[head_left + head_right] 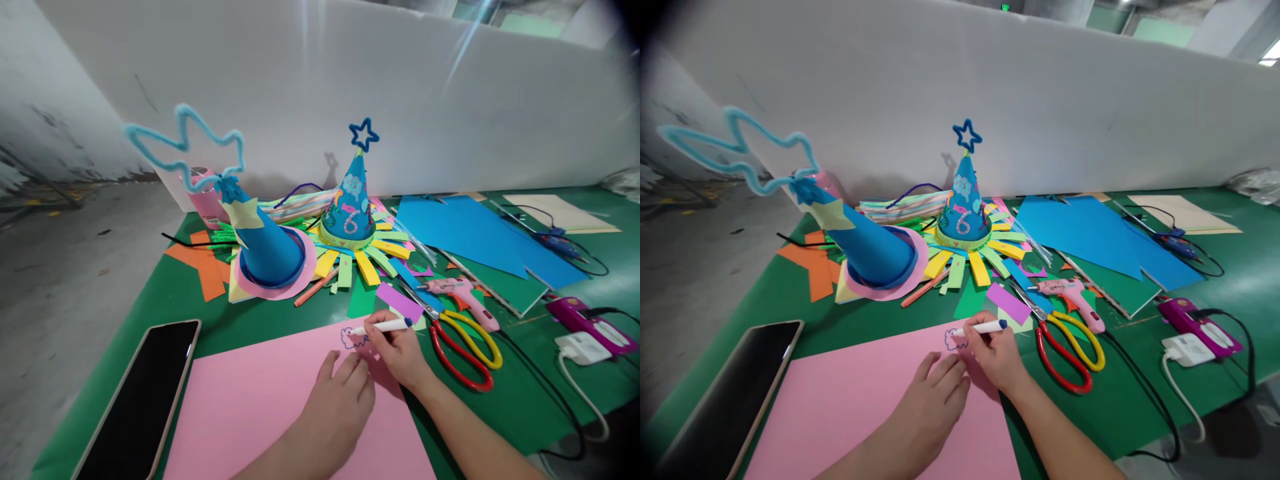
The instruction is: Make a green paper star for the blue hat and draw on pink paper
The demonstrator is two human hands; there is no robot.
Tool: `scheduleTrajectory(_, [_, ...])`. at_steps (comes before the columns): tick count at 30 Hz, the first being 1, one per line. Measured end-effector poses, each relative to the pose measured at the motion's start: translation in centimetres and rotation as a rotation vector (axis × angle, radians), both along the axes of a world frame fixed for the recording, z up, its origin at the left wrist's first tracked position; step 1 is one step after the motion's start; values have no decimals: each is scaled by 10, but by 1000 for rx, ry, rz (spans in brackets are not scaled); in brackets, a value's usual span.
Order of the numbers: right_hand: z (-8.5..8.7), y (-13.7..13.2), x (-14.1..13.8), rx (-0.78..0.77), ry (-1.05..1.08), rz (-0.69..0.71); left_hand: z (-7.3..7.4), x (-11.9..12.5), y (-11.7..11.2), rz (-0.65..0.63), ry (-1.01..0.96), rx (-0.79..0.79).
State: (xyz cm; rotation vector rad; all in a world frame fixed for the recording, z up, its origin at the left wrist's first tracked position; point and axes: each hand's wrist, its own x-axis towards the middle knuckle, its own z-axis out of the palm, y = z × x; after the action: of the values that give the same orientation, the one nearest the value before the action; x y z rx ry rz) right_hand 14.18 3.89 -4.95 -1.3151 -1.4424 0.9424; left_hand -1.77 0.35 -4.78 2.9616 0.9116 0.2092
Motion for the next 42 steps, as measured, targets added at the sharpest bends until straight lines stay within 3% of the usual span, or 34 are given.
scheduleTrajectory(7, [1,0,0,20,-55,6,-4,0,0,6,-16,-22])
scheduleTrajectory(18, [3,2,-3,-1,-20,59,5,3,2,-1,33,-72])
scheduleTrajectory(29, [-1,1,0,18,-148,38,-7,3,2,12,-5,-13])
scheduleTrajectory(37, [-4,1,2,-21,-100,27,3,0,1,-20,39,-57])
scheduleTrajectory(42, [0,2,1,16,-184,15,0,-1,1,-30,18,-41])
